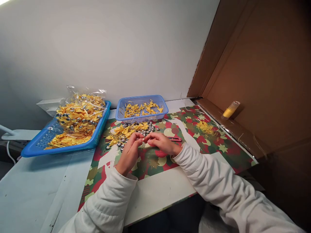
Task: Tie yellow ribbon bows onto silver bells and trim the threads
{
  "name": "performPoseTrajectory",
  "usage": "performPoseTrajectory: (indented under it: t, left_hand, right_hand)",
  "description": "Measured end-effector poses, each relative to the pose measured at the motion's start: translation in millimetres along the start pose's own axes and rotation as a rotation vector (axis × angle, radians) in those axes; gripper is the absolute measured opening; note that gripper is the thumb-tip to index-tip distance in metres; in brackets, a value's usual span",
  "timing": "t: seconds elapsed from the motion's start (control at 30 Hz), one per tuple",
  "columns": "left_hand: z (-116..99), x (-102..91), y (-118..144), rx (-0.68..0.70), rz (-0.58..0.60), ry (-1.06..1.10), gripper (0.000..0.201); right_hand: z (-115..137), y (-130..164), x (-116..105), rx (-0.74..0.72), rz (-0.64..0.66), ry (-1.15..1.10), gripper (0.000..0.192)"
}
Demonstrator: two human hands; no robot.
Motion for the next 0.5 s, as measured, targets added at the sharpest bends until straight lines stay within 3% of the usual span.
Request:
performPoseTrajectory:
  t: [0.17,0.33,0.5]
  left_hand:
    - [-1.7,1.7,1.3,-0.007,0.021,0.038,0.009]
    - [-2.3,3.7,2.1,-0.009,0.032,0.078,0.011]
    - [-1.8,1.2,0.7,0.006,-0.028,0.099,0.009]
  right_hand:
    - [-6.7,-2.2,6.2,0.003,0.034,-0.065,0.012]
    - [-9.6,-2.6,4.7,0.011,0.023,-0.074,0.025]
    - [-7.5,-1.3,2.3,0.027,0.023,-0.101,0.025]
Point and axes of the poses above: each hand's wrist, its own y-axis away from the middle knuckle, its own x-axis out of the palm, z = x × y, the point moved 4 cm from there along -y, towards the middle knuckle, and after that the axes turned 10 degrees about -y, right-handed, at the moved point
